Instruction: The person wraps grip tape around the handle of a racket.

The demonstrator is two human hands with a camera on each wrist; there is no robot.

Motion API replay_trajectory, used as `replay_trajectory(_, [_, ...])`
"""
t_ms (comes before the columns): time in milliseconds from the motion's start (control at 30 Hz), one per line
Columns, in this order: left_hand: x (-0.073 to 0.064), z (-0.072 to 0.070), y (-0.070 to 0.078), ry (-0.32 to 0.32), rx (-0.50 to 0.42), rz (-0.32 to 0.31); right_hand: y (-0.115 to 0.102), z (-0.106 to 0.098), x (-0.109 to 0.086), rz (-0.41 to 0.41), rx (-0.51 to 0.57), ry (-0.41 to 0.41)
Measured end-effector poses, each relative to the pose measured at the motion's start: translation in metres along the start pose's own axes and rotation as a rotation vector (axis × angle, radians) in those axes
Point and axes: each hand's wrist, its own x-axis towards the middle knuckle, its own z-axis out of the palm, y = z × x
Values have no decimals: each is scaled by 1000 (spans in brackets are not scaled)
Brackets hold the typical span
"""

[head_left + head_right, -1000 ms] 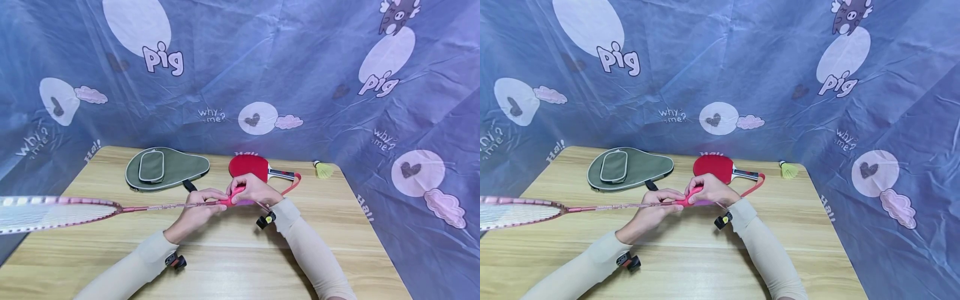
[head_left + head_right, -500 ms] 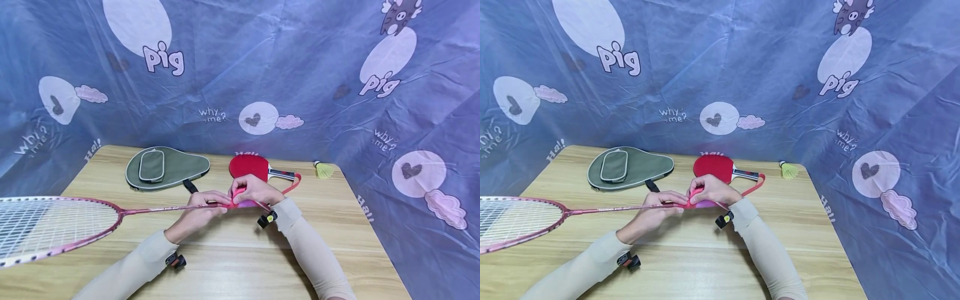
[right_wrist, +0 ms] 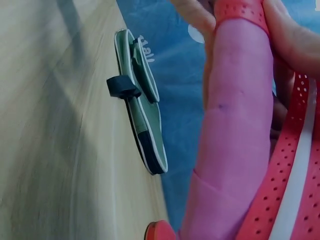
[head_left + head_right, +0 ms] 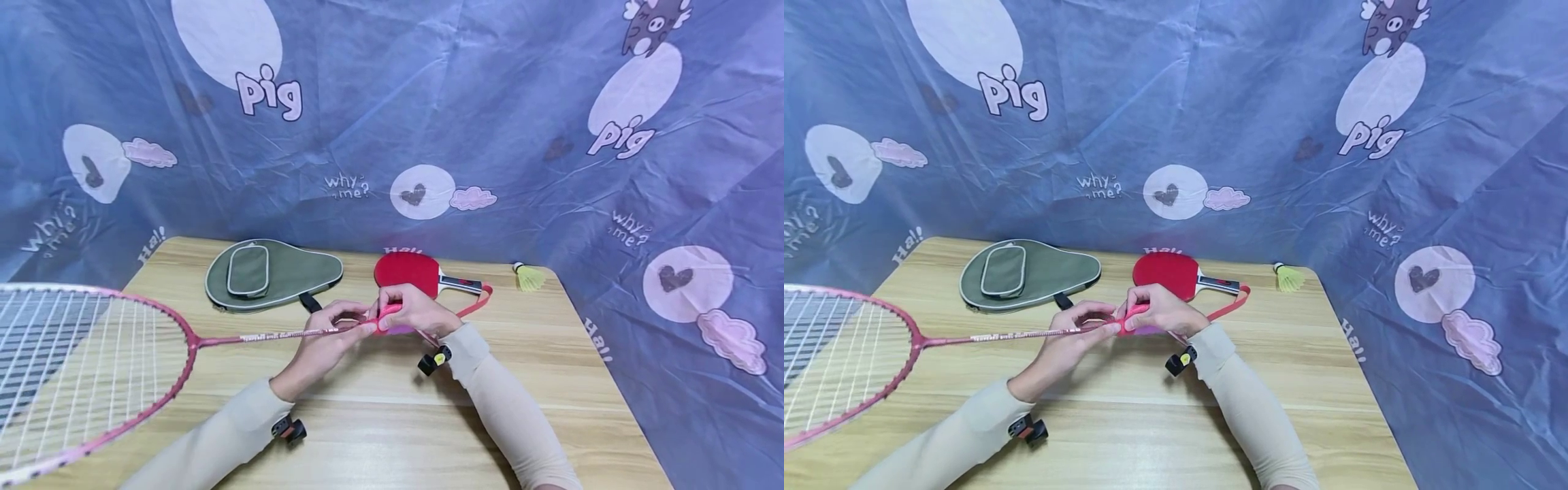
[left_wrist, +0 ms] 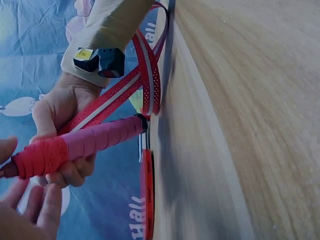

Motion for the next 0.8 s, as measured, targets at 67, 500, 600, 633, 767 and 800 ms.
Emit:
replay_trajectory(67, [1,1,0,41,13,12,-1,2,0,-7,6,27])
replay_trajectory(500, [9,-3,0,166,14,-100,-12,18,2,-13,-48,263])
replay_trajectory(600, [12,-3,0,190,32,-112,-16,25,3,-26,-69,336])
replay_trajectory(633, [12,-3,0,196,42,-107,-17,26,3,-30,-77,351])
replay_trajectory(767, [13,-4,2,194,73,-92,-20,27,2,-10,-98,353])
replay_trajectory(800, [13,-5,2,182,78,-89,-19,26,2,5,-107,341])
